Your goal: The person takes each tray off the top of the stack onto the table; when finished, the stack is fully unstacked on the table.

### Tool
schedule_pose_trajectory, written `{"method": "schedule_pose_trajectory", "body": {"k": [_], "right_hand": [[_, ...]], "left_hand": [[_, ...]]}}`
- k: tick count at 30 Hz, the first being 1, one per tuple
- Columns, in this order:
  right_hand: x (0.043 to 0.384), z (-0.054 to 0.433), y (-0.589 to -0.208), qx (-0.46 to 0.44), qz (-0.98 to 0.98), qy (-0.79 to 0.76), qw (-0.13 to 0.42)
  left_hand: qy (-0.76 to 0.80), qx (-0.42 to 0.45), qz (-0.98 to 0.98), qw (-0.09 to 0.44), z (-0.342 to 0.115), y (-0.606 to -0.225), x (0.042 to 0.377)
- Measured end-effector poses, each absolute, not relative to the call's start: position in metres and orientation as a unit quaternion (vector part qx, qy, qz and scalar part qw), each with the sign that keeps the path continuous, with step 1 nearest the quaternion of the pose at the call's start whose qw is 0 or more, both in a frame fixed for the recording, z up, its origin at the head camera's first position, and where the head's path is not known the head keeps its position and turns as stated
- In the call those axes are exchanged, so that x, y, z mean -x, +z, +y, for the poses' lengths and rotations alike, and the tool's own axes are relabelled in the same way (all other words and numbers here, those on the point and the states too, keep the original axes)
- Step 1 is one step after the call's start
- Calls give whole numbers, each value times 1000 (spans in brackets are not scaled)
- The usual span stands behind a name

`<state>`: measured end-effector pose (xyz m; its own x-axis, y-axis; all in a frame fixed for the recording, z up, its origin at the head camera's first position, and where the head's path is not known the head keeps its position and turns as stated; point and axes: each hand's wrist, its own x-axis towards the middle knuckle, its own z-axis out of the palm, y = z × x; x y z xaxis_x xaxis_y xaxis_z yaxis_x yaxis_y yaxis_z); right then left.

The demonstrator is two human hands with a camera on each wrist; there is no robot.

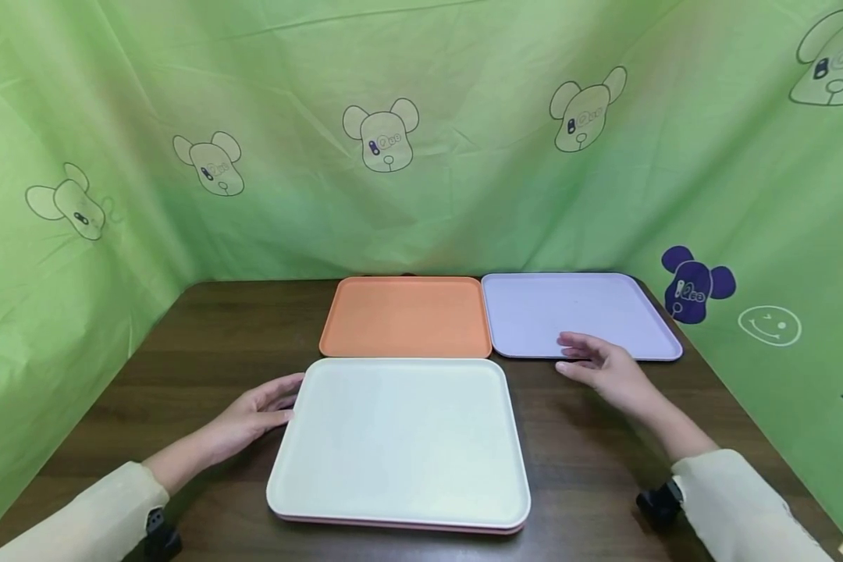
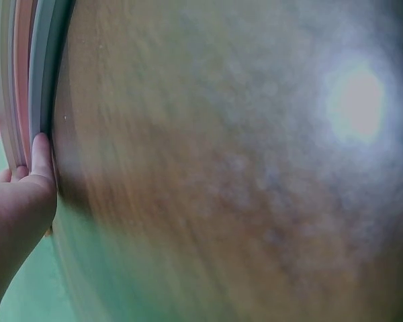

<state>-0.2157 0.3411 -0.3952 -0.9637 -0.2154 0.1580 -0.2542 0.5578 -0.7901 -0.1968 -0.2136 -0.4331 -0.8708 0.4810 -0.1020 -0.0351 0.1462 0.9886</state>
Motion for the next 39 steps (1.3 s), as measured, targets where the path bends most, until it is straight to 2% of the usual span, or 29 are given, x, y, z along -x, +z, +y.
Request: {"method": "schedule_pose_trajectory", "body": {"k": [8, 15, 21, 39], "right_hand": [[200, 295, -400, -141, -850, 508, 6], [190, 271, -407, -149, -861, 486, 6], [182, 259, -413, -133, -870, 474, -8], [156, 244, -416, -91, -882, 463, 18]], "left_hand": [[637, -155, 727, 204, -213, -433, 197], [634, -154, 730, 202, -214, -433, 198], [636, -150, 730, 200, -213, -433, 198], [636, -151, 729, 203, -214, -433, 197]]}}
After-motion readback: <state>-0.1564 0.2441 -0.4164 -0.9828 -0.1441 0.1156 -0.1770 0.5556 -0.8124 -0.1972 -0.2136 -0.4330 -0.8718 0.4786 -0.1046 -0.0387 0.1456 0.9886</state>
